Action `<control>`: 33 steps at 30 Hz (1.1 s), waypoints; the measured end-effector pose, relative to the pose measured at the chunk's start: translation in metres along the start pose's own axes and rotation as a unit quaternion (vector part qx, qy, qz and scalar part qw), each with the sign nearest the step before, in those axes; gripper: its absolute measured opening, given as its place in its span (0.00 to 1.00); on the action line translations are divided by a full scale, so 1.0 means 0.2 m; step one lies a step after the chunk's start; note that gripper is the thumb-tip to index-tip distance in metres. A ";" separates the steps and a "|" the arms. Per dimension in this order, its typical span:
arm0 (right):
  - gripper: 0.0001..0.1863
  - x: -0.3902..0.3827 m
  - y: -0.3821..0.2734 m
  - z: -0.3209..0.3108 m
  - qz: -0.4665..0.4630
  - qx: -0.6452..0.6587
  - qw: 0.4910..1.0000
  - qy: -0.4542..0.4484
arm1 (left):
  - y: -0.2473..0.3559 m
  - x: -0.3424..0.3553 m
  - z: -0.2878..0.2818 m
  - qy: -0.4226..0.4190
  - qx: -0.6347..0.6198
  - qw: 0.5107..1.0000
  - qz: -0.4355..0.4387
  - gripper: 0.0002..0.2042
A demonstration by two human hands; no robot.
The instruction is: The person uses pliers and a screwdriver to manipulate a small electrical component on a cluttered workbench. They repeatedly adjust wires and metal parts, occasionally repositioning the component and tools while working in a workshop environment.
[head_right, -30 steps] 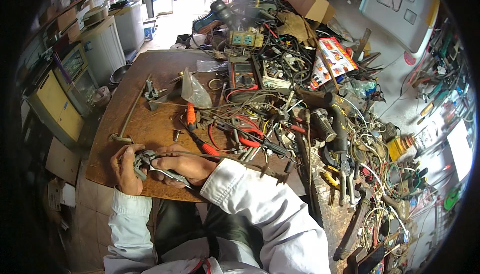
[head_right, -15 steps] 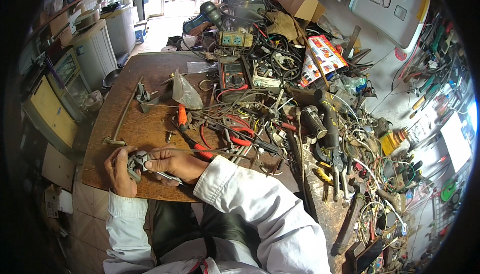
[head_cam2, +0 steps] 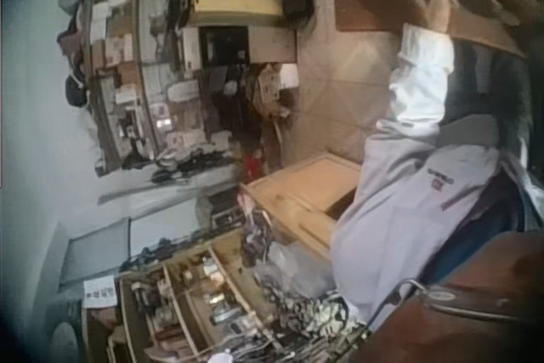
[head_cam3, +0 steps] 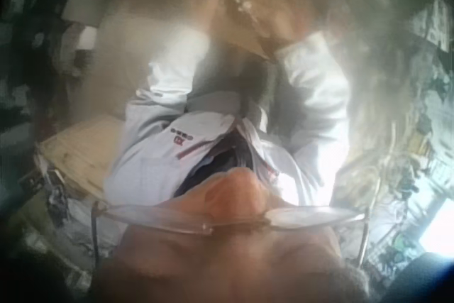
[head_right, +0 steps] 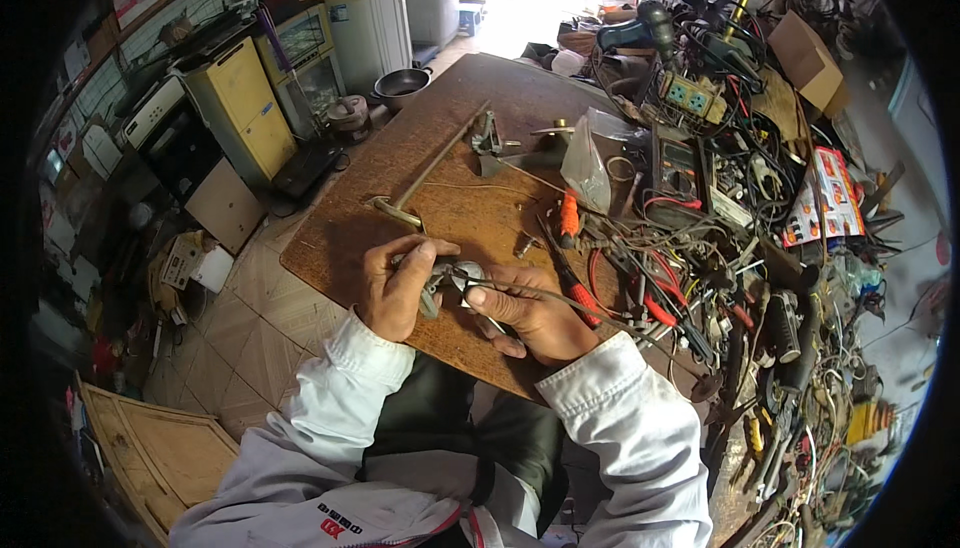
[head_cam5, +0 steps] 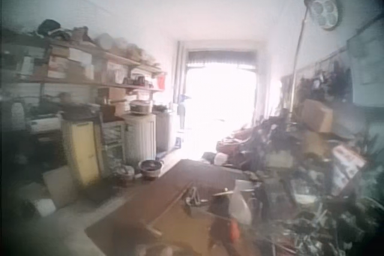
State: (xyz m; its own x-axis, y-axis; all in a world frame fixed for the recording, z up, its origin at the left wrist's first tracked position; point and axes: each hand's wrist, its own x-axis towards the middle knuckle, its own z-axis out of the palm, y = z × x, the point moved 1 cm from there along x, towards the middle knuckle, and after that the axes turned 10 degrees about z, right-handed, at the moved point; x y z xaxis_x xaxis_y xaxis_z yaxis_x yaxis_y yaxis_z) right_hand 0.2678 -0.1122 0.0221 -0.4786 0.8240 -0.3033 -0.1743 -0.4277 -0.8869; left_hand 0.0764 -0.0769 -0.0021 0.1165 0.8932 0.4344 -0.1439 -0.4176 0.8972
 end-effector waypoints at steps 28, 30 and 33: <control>0.15 0.01 -0.07 -0.10 0.018 -0.169 0.985 -0.040 | 0.01 0.01 -0.02 -0.070 -0.026 0.995 -0.064 0.17; 0.15 0.02 -0.07 -0.09 0.020 -0.163 0.986 -0.029 | 0.02 0.00 -0.01 -0.050 -0.012 0.998 -0.032 0.15; 0.17 0.02 -0.06 -0.06 0.006 -0.109 0.994 -0.017 | 0.01 -0.01 -0.01 -0.038 -0.009 0.999 0.009 0.15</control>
State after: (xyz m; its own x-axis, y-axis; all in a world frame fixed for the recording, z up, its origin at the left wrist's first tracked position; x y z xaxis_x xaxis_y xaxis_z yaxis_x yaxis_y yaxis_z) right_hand 0.2776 -0.0993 0.0271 -0.5082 0.8048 -0.3065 0.0209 -0.3443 -0.9386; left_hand 0.0739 -0.0792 -0.0003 0.1874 0.8700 0.4560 -0.1640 -0.4300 0.8878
